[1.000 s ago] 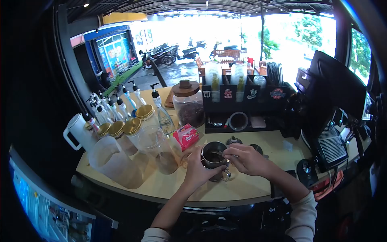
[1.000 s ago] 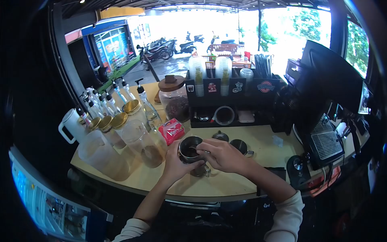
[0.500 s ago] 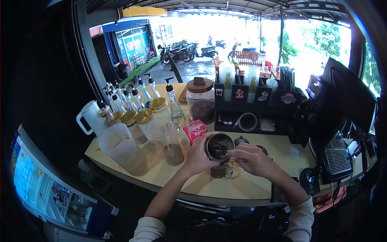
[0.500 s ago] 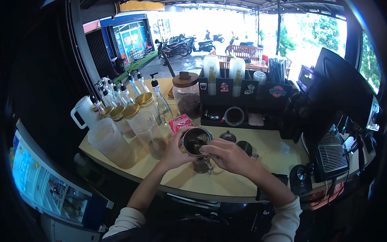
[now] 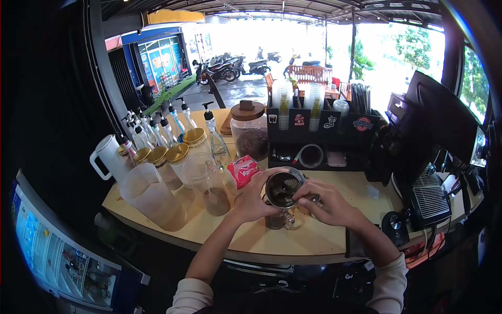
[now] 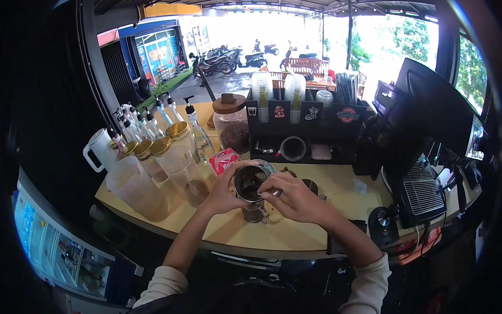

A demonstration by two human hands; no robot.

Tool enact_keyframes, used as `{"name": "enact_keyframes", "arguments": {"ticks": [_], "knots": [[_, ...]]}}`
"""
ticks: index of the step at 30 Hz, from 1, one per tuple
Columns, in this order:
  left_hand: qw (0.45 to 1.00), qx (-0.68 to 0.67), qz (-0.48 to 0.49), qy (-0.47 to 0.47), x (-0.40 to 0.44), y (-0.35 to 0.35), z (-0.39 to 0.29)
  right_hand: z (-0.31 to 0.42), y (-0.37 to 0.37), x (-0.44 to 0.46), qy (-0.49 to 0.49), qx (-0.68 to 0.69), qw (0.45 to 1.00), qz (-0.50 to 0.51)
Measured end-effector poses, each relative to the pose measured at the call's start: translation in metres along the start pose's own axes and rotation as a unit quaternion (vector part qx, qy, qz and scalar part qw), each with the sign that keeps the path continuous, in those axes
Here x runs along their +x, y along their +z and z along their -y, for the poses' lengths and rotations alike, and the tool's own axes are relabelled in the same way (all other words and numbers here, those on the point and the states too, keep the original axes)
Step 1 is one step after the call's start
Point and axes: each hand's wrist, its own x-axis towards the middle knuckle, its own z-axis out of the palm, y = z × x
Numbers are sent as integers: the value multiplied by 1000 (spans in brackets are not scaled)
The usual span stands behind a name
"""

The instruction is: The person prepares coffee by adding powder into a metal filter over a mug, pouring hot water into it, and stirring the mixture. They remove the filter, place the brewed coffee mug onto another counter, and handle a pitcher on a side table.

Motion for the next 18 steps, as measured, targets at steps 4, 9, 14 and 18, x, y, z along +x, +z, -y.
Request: {"name": "enact_keyframes", "arguments": {"ticks": [4, 9, 14, 18], "knots": [[1000, 6, 12, 18, 1, -1, -3, -3, -4, 0, 27, 36, 999, -27], [999, 11, 11, 48, 4, -3, -1, 0, -6, 1, 53, 59, 997, -16], [999, 19, 11, 43, 5, -5, -2, -1, -10, 3, 49, 51, 997, 12], [999, 22, 9, 49, 6, -7, -4, 4, -12, 5, 56, 48, 997, -1]]}}
